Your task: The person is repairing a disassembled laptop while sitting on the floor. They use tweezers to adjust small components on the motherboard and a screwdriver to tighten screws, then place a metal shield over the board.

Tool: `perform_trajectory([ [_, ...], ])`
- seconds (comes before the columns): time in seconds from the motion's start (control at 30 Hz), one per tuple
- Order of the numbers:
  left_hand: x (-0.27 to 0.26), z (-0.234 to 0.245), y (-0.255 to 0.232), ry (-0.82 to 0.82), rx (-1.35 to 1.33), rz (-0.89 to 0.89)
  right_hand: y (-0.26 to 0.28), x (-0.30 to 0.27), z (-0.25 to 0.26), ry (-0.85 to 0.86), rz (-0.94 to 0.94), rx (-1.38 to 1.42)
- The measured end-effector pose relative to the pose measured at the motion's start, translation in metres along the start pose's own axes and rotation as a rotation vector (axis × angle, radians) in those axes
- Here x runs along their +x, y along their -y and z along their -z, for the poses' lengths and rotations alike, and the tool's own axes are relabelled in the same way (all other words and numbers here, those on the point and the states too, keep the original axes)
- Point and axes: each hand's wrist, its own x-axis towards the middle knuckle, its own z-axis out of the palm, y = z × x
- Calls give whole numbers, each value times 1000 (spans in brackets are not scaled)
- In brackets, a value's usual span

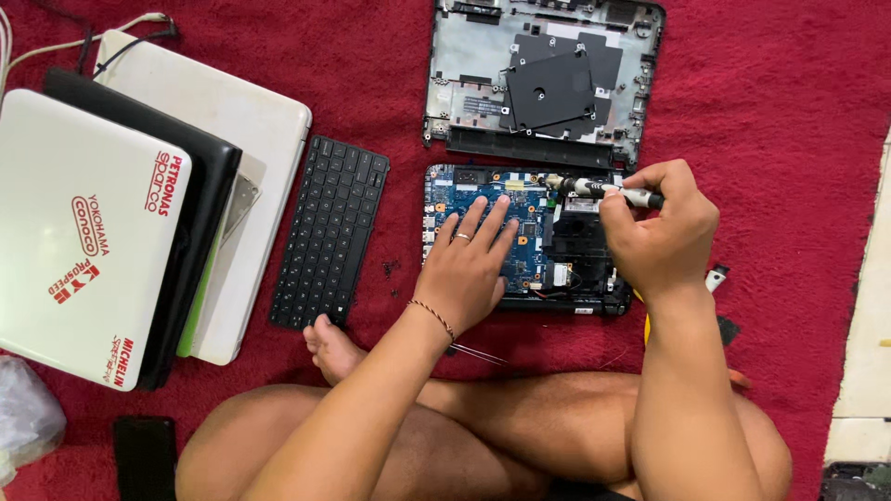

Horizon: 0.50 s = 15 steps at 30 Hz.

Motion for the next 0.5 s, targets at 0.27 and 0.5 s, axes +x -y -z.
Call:
perform_trajectory([
  [0.27,1,1,-2,155,-56,28,-4,-2,-6,-2,-9,-3],
  [0.5,2,6,-3,176,-60,27,2,-1,-11,37,63,-47],
])
